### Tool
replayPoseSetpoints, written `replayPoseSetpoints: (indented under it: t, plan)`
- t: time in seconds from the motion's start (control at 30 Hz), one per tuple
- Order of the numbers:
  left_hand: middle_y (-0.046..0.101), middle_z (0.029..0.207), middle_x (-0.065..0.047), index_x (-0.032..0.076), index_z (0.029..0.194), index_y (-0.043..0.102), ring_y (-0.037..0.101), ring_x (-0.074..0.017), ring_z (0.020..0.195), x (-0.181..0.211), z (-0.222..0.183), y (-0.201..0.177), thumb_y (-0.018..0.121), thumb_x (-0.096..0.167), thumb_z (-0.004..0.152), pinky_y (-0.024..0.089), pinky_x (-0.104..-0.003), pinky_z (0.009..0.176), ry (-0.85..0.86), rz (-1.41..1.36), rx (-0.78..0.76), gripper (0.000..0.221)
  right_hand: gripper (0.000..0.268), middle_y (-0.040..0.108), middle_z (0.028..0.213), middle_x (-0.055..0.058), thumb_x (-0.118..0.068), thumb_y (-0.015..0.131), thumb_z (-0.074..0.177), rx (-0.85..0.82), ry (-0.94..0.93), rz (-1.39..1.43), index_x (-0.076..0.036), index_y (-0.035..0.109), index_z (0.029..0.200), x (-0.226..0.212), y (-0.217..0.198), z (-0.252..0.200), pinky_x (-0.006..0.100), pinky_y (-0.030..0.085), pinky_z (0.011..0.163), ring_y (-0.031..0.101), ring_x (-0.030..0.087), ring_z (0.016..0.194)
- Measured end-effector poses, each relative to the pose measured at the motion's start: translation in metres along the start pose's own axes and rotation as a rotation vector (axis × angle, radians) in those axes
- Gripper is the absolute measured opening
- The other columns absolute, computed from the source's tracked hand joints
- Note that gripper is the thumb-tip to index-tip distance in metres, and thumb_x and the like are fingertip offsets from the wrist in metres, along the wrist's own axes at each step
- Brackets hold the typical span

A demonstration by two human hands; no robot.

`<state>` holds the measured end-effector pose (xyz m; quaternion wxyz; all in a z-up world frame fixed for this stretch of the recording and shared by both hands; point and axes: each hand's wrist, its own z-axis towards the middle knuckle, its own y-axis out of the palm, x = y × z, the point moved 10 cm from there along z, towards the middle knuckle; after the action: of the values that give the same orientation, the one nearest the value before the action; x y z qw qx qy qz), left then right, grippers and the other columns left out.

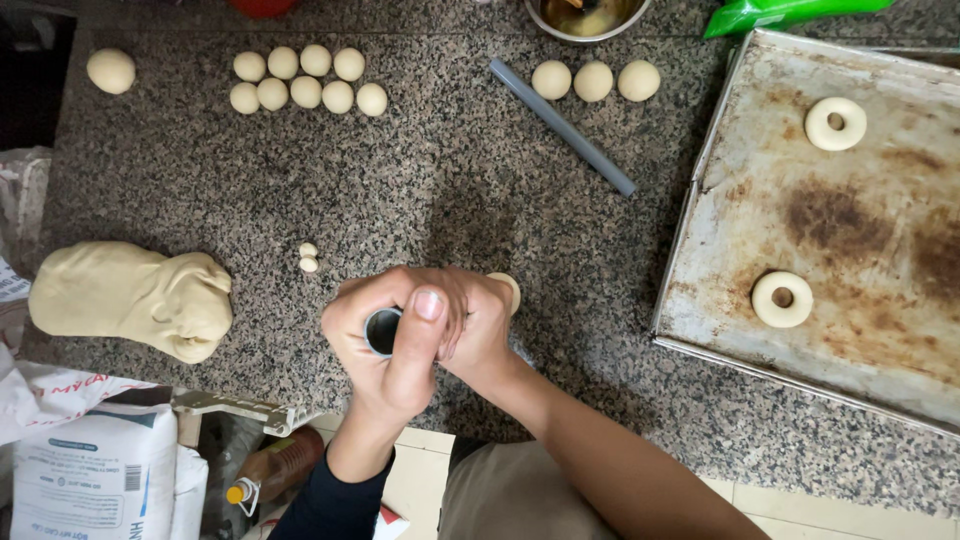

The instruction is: The person uses a gray rolling pin to flatten small balls of dough into circular shapes, then uses a metal tool to punch a hole in the center of each circle, and finally places the resulting ring-shaped dough pieces onto a large baking tray.

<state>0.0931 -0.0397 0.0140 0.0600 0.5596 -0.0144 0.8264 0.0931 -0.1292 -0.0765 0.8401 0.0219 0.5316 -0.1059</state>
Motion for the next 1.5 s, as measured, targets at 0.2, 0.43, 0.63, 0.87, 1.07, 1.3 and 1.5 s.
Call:
replayPoseSetpoints:
  t: [0.2, 0.43, 0.63, 0.87, 1.07, 1.3, 1.5]
  plan:
    - [0.055, 0.065, -0.004, 0.003, 0.074, 0.048, 0.053, -0.0096, 0.052, 0.000, 0.003, 0.007, 0.059, 0.029, 0.110, 0.040, -0.024, 0.051, 0.029, 0.027, -0.007, 0.046, 0.032, 0.058, 0.064, 0.007, -0.030, 0.076, 0.083, 0.041, -0.006, -0.029, -0.008, 0.057, 0.070, 0.006, -0.004, 0.000, 0.034, 0.044, 0.053, 0.061, 0.022, 0.055]
    - [0.051, 0.061, -0.003, 0.001, 0.069, 0.051, 0.051, -0.0122, 0.050, -0.010, 0.004, 0.007, 0.052, 0.053, 0.109, 0.039, -0.027, 0.049, -0.028, -0.104, 0.045, 0.065, 0.035, 0.058, 0.063, 0.004, -0.033, 0.078, 0.084, 0.080, -0.078, -0.016, -0.011, 0.057, 0.067, 0.010, -0.005, -0.002, 0.035, 0.044, 0.053, 0.062, 0.019, 0.055]
    - [0.052, 0.061, -0.007, -0.001, 0.069, 0.053, 0.052, -0.0162, 0.050, -0.020, 0.004, 0.008, 0.057, 0.036, 0.107, 0.041, -0.030, 0.052, -0.065, -0.145, 0.062, 0.054, 0.040, 0.059, 0.066, 0.004, -0.037, 0.079, 0.089, 0.038, -0.063, 0.069, -0.008, 0.059, 0.070, 0.017, -0.005, -0.002, 0.035, 0.047, 0.057, 0.064, 0.019, 0.060]
    - [0.055, 0.061, -0.010, -0.002, 0.068, 0.054, 0.054, -0.0188, 0.054, -0.020, 0.010, 0.014, 0.057, 0.032, 0.104, 0.043, -0.031, 0.050, -0.049, -0.140, 0.095, 0.049, 0.050, 0.049, 0.058, 0.002, -0.042, 0.079, 0.083, 0.072, -0.035, 0.047, -0.009, 0.048, 0.061, 0.036, -0.006, -0.007, 0.036, 0.038, 0.052, 0.054, 0.018, 0.050]
    - [0.053, 0.061, -0.008, 0.001, 0.067, 0.050, 0.055, -0.0170, 0.049, -0.019, 0.011, 0.028, 0.058, 0.032, 0.105, 0.043, -0.032, 0.050, 0.009, -0.130, 0.168, 0.050, 0.047, 0.054, 0.064, 0.004, -0.044, 0.074, 0.089, 0.054, -0.017, 0.086, -0.008, 0.054, 0.067, 0.040, -0.011, -0.007, 0.036, 0.041, 0.055, 0.059, 0.020, 0.056]
    - [0.056, 0.061, -0.006, 0.002, 0.068, 0.052, 0.055, -0.0152, 0.055, -0.020, 0.008, 0.023, 0.053, 0.037, 0.109, 0.043, -0.030, 0.054, 0.006, 0.075, 0.209, 0.054, 0.029, 0.068, 0.081, 0.008, -0.032, 0.069, 0.094, -0.031, -0.082, 0.029, -0.003, 0.069, 0.088, 0.022, -0.014, 0.003, 0.035, 0.052, 0.064, 0.070, 0.024, 0.071]
    - [0.051, 0.058, -0.001, 0.004, 0.069, 0.049, 0.049, -0.0093, 0.050, -0.024, -0.002, 0.023, 0.053, 0.041, 0.109, 0.035, -0.026, 0.050, 0.072, 0.242, 0.382, 0.054, 0.027, 0.069, 0.077, 0.005, -0.030, 0.067, 0.093, 0.024, 0.135, 0.120, -0.003, 0.069, 0.089, 0.054, -0.010, -0.010, 0.033, 0.055, 0.058, 0.071, 0.022, 0.067]
